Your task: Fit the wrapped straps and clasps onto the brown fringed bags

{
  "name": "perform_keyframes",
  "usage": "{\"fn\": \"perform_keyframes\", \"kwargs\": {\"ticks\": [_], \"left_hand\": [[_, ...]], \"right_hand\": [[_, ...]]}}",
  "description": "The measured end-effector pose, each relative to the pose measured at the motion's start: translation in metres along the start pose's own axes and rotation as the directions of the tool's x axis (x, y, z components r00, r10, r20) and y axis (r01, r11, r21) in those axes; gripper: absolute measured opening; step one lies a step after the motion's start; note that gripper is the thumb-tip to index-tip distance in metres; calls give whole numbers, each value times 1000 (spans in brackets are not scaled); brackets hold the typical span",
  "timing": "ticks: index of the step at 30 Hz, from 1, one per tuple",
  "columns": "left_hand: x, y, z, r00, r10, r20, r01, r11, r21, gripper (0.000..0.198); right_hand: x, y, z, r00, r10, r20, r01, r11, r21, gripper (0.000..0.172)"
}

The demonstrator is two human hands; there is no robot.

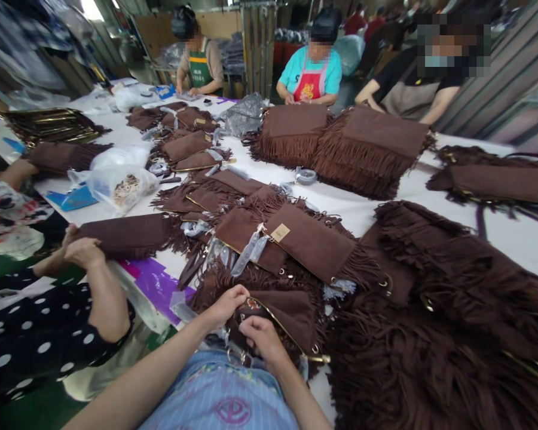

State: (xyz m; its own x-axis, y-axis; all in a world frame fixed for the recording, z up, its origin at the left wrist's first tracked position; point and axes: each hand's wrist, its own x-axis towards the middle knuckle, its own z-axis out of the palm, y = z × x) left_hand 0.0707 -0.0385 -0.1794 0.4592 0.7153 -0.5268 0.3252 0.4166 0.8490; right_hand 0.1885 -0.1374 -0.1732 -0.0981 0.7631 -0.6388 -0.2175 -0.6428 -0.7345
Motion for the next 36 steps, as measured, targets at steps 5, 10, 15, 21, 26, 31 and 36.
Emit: {"fn": "perform_keyframes", "kwargs": {"ticks": [5, 10, 15, 21, 26, 31, 36], "left_hand": [[-23, 19, -15, 922, 314, 228, -347, 929, 126, 32], [-45, 27, -17, 898, 298, 325, -418, 809, 414, 36], [-55, 31, -12, 906, 331, 264, -415, 816, 403, 20], [-55, 23, -8, 871, 417, 260, -491, 768, 411, 18], [-50, 11, 1, 893, 436, 109, -444, 820, 362, 20], [-50, 6, 5, 914, 400, 67, -399, 858, 324, 20], [-50, 6, 2, 905, 408, 119, -423, 844, 330, 23]], "right_hand": [[-4, 2, 0, 999, 7, -33, -2, 992, 126, 46], [-13, 1, -2, 1000, -14, -14, 16, 978, 206, 49], [-15, 2, -5, 1000, -14, -8, 16, 967, 256, 50], [-17, 2, -5, 999, -45, -7, 45, 968, 248, 50], [-20, -1, -11, 1000, -21, 11, 19, 984, 179, 46], [-23, 0, -16, 1000, -4, -22, 5, 998, 63, 39], [-20, -1, -14, 996, -57, -62, 56, 998, -20, 36]]}}
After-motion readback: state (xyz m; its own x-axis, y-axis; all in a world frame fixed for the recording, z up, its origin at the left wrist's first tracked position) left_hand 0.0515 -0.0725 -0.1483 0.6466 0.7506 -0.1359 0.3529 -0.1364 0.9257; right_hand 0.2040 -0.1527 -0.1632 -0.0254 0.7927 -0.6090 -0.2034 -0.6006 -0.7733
